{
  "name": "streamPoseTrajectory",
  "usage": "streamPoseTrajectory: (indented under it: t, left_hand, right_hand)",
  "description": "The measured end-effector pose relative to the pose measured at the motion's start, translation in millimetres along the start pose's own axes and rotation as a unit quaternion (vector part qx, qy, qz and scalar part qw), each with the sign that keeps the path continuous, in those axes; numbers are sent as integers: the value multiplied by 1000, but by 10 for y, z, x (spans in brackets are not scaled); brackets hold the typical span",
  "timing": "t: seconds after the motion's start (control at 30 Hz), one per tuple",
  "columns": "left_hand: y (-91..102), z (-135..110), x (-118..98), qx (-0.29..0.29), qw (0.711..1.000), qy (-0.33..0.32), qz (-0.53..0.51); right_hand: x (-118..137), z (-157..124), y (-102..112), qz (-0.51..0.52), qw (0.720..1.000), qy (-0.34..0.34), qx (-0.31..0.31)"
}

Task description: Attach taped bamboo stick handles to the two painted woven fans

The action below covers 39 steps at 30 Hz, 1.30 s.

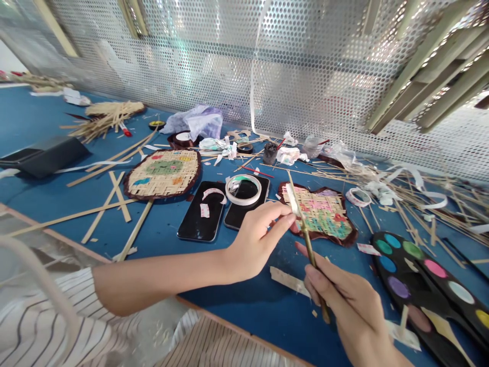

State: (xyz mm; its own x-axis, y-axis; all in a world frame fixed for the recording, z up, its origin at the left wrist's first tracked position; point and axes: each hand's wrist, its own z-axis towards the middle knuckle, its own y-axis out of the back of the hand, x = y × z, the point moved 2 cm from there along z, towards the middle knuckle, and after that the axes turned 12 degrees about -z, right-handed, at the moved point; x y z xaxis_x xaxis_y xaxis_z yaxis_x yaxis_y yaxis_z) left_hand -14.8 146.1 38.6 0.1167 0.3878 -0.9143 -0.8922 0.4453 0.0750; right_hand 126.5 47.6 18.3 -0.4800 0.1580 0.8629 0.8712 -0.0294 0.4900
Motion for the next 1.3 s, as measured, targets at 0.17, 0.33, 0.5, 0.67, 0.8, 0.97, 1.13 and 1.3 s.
streamPoseTrajectory:
  t: [0.17, 0.33, 0.5, 0.67, 0.8, 0.97, 1.13, 1.3]
  left_hand:
    - [7, 8, 24, -13, 1000, 8, -7]
    - [21, 41, 57, -22, 997, 33, -61]
    - [26, 77, 80, -35, 986, 120, -106]
    - [14, 78, 147, -8, 985, 150, -90]
    - [41, 94, 184, -14, 995, 92, 21]
    - [89, 112, 36, -77, 933, -218, 277]
    - [77, 97, 46, -31, 856, -366, 365]
    - [77, 109, 118, 4, 838, -387, 384]
  right_hand:
    - [-59, 23, 0, 84, 994, -32, 70]
    - [0, 46, 31, 200, 974, -61, 82]
    - [98, 54, 46, 235, 965, -93, 64]
    - [123, 50, 43, 217, 972, -81, 42]
    - [149, 52, 75, 242, 967, -77, 8]
    - [161, 58, 77, 222, 972, -80, -14]
    - [92, 95, 69, 202, 977, -64, 6]
    - [27, 115, 77, 198, 979, -36, 25]
